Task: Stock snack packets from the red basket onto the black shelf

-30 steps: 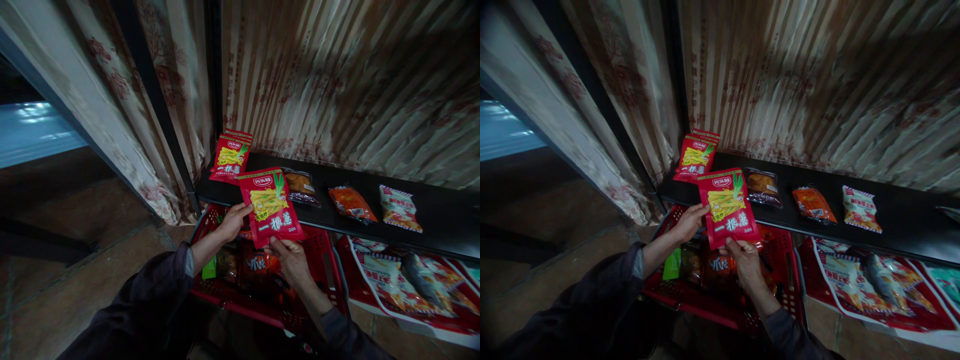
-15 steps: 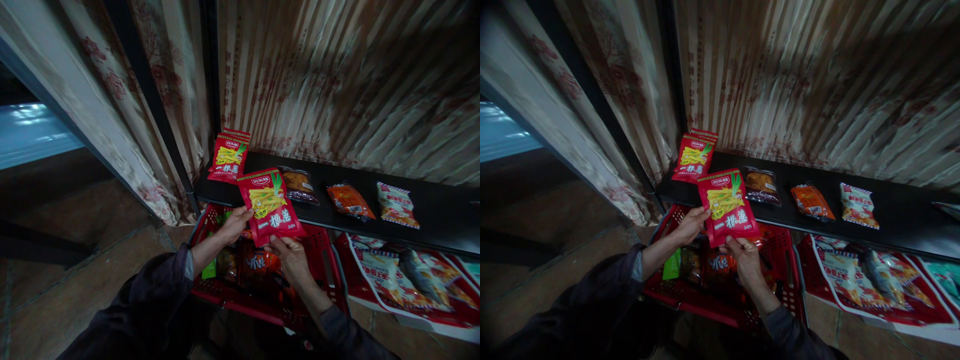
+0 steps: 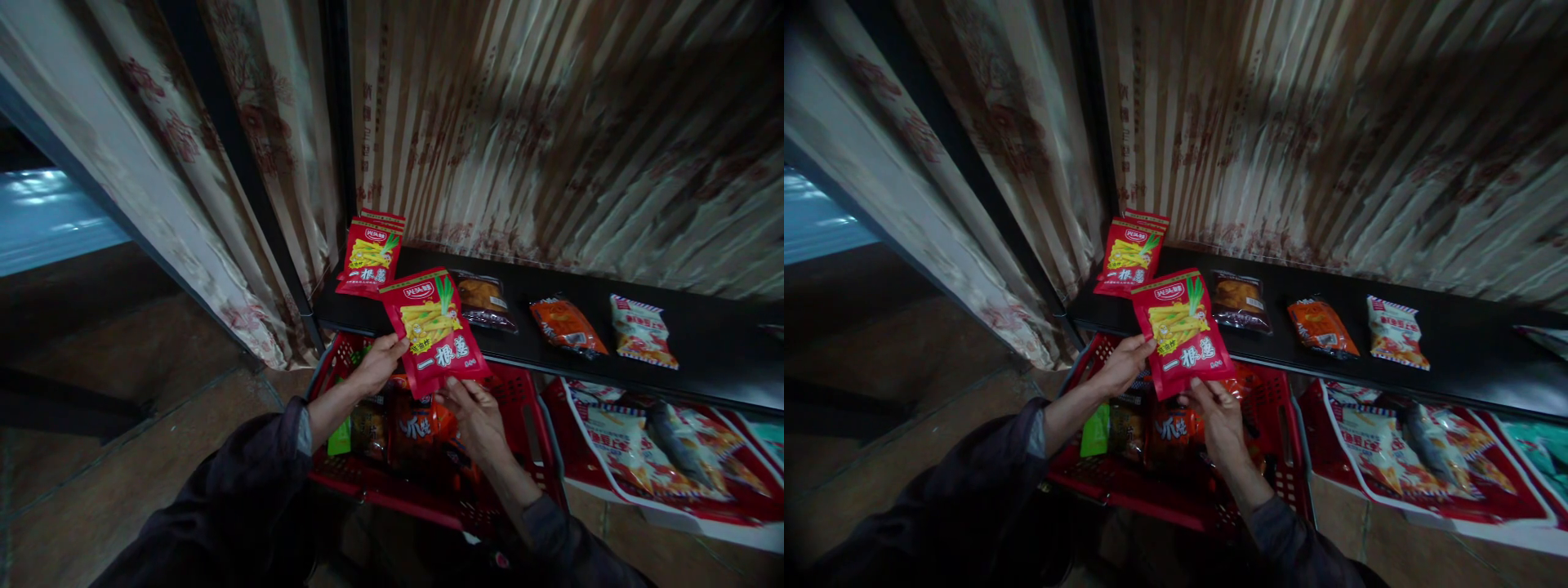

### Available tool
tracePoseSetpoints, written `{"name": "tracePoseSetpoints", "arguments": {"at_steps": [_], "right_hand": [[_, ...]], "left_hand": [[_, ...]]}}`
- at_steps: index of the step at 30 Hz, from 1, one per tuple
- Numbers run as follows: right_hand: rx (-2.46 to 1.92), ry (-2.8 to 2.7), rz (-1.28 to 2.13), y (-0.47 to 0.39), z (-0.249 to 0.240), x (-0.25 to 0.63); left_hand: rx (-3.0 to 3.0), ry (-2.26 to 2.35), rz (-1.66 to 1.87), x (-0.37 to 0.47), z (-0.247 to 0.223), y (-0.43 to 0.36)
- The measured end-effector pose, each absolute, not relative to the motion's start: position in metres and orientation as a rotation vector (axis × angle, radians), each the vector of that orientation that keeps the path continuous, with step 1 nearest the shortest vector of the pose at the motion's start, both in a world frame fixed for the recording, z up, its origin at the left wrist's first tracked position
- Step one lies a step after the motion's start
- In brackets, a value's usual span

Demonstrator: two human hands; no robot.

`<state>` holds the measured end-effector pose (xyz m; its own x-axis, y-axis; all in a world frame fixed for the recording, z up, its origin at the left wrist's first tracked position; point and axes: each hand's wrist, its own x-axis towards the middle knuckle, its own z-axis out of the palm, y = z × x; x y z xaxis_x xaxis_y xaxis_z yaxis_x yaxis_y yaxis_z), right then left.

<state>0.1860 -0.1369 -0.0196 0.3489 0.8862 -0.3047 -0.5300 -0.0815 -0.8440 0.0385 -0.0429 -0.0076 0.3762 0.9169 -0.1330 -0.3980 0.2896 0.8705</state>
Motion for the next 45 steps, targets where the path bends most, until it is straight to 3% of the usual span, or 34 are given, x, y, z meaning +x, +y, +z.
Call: {"name": "tracePoseSetpoints", "arguments": {"at_steps": [14, 28, 38, 45], "right_hand": [[-1.082, -0.318, 1.225, -0.130, -0.025, 0.210], [-1.189, -0.333, 1.319, -0.143, -0.038, 0.208], [-1.321, -0.497, 1.321, -0.154, -0.055, 0.220], [-1.257, -0.431, 1.280, -0.153, -0.048, 0.218]], "left_hand": [[0.853, 0.756, 0.965, 0.026, -0.006, -0.031], [0.828, 0.871, 1.274, -0.013, 0.036, -0.002], [1.278, 0.932, 0.779, -0.027, 0.036, 0.003], [1.348, 1.083, 1.086, -0.015, 0.019, 0.005]]}}
